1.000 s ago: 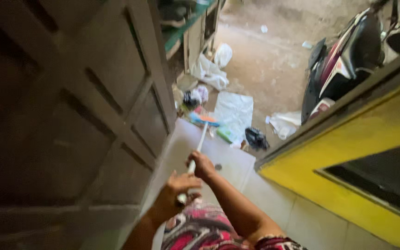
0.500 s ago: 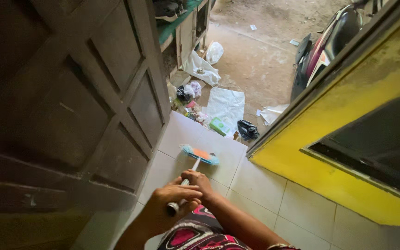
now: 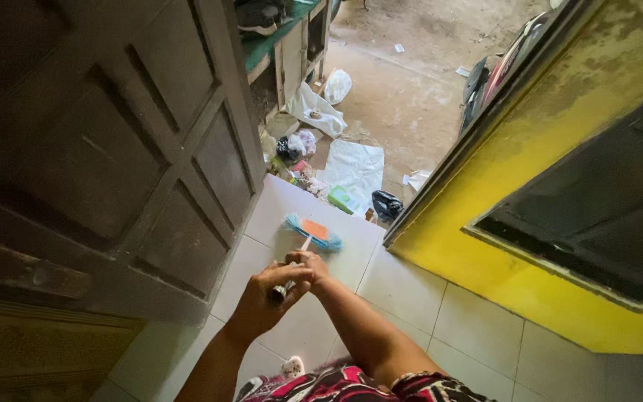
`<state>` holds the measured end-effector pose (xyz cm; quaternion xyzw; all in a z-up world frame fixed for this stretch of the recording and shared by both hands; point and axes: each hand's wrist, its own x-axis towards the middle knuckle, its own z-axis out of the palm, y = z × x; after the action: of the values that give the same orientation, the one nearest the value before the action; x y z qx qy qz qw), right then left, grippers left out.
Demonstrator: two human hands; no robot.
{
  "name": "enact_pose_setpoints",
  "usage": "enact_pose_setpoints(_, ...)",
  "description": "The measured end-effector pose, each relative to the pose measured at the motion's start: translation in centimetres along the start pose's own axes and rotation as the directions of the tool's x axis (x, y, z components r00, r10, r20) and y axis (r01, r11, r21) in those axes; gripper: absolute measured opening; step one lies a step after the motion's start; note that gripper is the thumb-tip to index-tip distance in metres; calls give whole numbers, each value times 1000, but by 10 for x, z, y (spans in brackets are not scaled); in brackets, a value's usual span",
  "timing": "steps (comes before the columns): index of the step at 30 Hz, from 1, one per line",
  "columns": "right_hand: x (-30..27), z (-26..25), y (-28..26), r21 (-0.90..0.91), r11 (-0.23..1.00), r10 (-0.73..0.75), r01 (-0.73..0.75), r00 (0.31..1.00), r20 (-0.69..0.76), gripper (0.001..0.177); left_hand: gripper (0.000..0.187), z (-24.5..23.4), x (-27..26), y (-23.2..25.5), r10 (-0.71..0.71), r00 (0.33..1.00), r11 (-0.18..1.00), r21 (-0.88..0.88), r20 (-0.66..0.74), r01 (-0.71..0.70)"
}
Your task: The person sweeps the tiled floor using a broom, pushing debris from an indoor area through a doorway into an outdoor space.
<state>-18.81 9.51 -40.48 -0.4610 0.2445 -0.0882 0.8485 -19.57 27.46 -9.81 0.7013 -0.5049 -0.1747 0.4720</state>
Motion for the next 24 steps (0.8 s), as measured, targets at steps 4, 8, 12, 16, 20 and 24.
enact_pose_setpoints(4, -4, -31, -10, -89, 990, 100, -110, 989, -110, 18, 24, 55, -17, -16, 20, 992, 978, 205, 126, -46)
enact_pose_setpoints(8, -21, -72, -31, -530, 837, -182, 136, 983, -35, 28, 22, 108, -26, 1, -68, 997, 978, 199, 39, 59)
enact_pose_setpoints(12, -60, -106, -65, -896, 94, -548, 433, 774, 317, 30, 23, 132, -9, 45, 52, 999, 967, 250, 1, -50)
enact_pose_setpoints(16, -116, -117, -84, -855, 226, -581, 466, 769, 265, 33, 27, 166, -10, 97, 34, 998, 980, 198, -52, -23)
enact_pose_setpoints(20, -156, -125, -51, -229, 957, -175, 179, 984, 38, 25, 29, 200, -34, 114, -54, 983, 998, 11, -174, 57)
enact_pose_setpoints(24, -177, -129, -12, 244, 944, 238, -221, 971, -41, 20, 28, 228, -81, 104, -197, 951, 980, -67, -237, 186)
